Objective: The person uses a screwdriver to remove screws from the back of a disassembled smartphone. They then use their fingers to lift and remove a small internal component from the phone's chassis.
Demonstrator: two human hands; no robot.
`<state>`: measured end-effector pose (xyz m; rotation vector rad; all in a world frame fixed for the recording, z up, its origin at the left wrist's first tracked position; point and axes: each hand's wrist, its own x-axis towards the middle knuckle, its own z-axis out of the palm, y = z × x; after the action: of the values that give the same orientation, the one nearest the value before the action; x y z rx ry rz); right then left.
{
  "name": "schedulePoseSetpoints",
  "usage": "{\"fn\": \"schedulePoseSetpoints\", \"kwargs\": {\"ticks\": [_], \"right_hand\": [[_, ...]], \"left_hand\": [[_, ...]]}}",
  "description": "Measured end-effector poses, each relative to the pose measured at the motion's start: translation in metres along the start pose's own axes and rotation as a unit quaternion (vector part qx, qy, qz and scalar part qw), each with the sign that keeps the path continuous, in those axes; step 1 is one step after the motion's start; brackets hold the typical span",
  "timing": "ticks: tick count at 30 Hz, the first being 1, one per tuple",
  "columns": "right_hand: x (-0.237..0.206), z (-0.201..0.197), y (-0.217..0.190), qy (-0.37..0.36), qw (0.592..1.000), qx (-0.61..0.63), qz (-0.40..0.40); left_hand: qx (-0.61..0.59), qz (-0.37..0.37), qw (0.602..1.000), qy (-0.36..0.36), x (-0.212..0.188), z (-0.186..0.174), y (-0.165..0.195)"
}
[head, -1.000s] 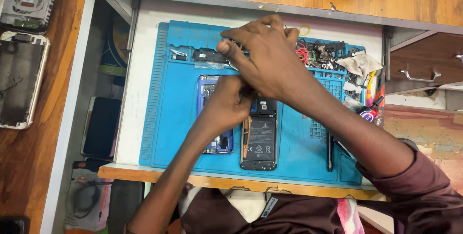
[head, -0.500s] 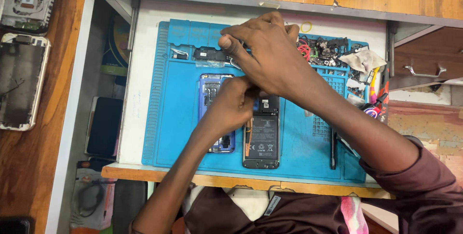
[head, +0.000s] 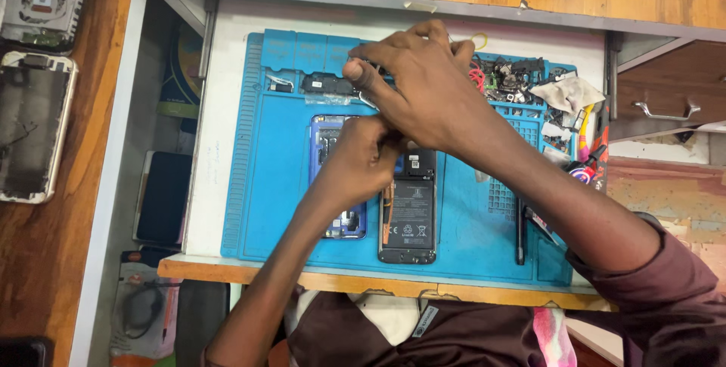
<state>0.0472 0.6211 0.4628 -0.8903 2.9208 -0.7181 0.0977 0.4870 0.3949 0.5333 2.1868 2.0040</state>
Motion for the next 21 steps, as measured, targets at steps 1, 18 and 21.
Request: {"fn": "schedulePoseSetpoints", "kwargs": {"ticks": [1, 18, 21], "right_hand": [[0.000, 0.000, 0.000, -0.002, 1.000, 0.001, 0.007], [0.003, 0.002, -0.002, 0.018, 1.000, -0.007, -0.001], [0.003, 0.003, -0.002, 0.008, 1.000, -0.018, 0.014]], "left_hand": [[0.052, 0.041, 0.997, 0.034, 0.000, 0.002, -0.003], [0.170, 0.046, 0.970, 0.171, -0.007, 0.010, -0.004], [0.140, 0.063, 0.984, 0.093, -0.002, 0.002, -0.009]]}}
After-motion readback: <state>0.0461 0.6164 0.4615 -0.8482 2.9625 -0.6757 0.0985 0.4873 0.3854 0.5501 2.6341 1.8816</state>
